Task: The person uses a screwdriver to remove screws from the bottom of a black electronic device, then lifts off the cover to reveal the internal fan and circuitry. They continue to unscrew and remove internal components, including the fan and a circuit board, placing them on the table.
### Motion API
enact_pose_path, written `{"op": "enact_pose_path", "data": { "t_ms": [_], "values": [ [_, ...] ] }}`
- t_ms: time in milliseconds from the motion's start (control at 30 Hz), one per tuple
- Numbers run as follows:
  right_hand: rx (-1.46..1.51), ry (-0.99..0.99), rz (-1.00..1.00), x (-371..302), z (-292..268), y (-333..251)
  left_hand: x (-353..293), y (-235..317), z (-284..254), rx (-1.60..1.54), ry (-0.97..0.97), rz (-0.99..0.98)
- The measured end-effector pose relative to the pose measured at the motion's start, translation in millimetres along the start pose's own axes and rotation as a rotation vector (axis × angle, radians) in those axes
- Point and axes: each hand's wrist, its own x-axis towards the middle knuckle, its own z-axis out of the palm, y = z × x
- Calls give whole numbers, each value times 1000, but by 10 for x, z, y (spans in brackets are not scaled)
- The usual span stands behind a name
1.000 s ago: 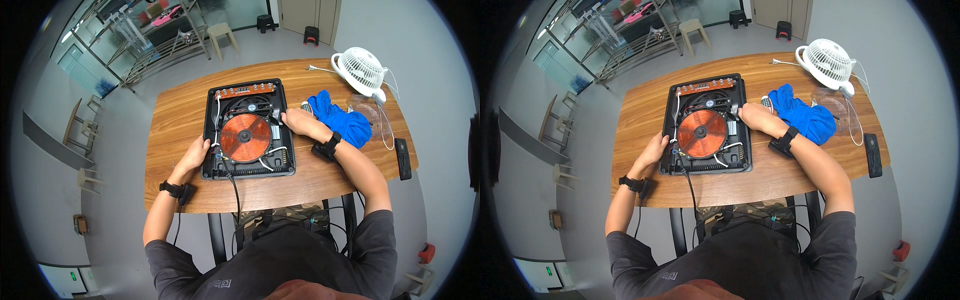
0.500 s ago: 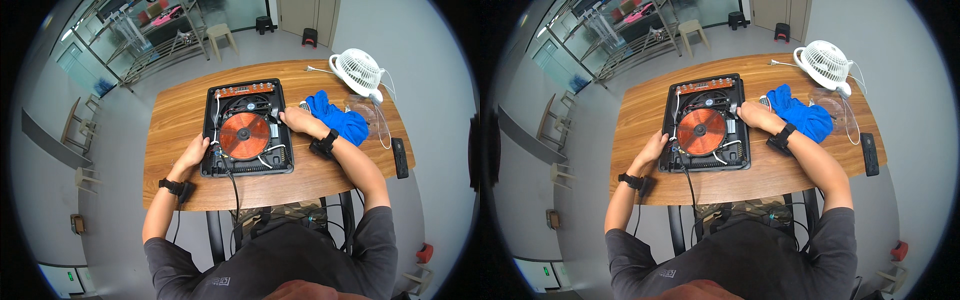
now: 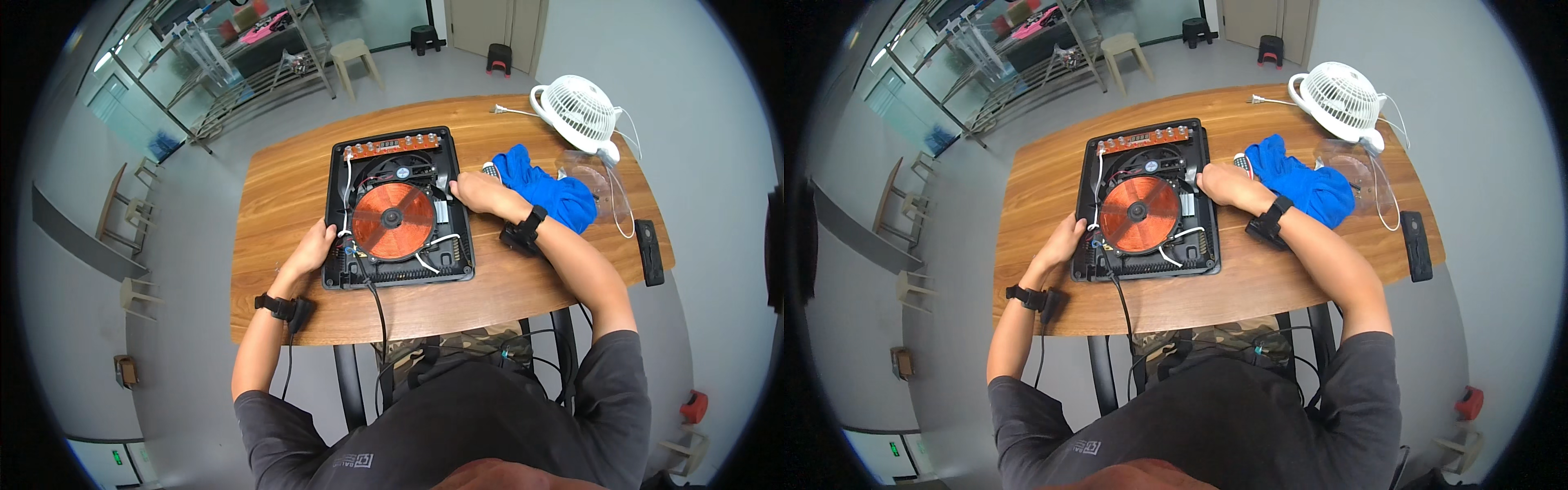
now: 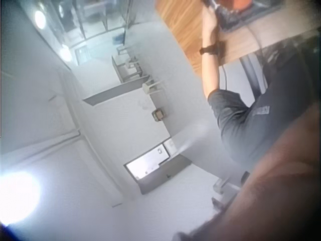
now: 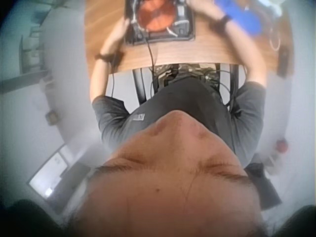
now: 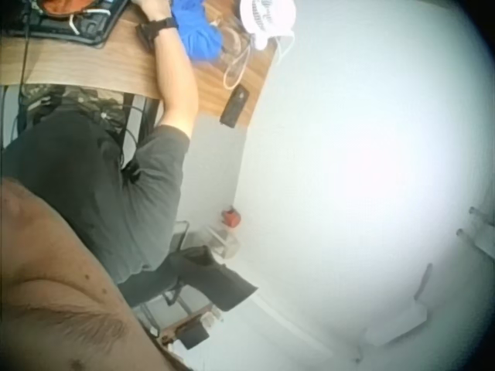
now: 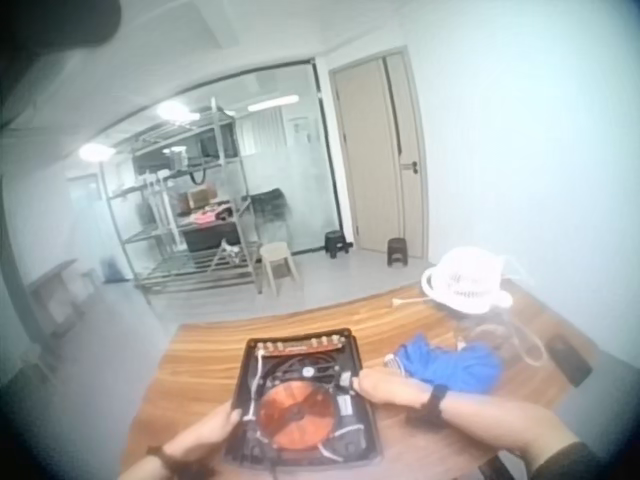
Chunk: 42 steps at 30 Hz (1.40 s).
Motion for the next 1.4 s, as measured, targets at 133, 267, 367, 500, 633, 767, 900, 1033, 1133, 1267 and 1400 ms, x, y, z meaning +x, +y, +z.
{"op": "enact_pose_path", "data": {
  "t_ms": [133,267,367,500,633,767,900,1033,1133,1267,1400],
  "values": [
    [-1,12,-1,23,1,9,2,-9,28,1,28,23],
    [-18,-9,39,38,-122,18,28,-25,7,29,14,4],
    [-40,62,109,9,-454,162,-6,31,54,0,44,30],
    [-236,3,222,-117,-697,369,-39,176,14,2,20,-2],
    [-251,-43,216,-93,-525,478,-48,123,26,-24,41,37],
    [-226,-82,218,44,-386,485,-62,157,47,2,72,45],
    [-158,-46,207,139,-247,432,-42,150,-30,81,14,-36],
    [-136,12,185,168,-260,427,-29,83,17,-6,47,43],
    [-113,145,185,154,-460,525,-14,108,19,21,39,12],
    [-8,331,90,-22,-1153,311,36,-2,30,104,61,35],
    [142,579,-195,-227,-1568,-161,91,84,-174,422,5,-46]
  ]
}}
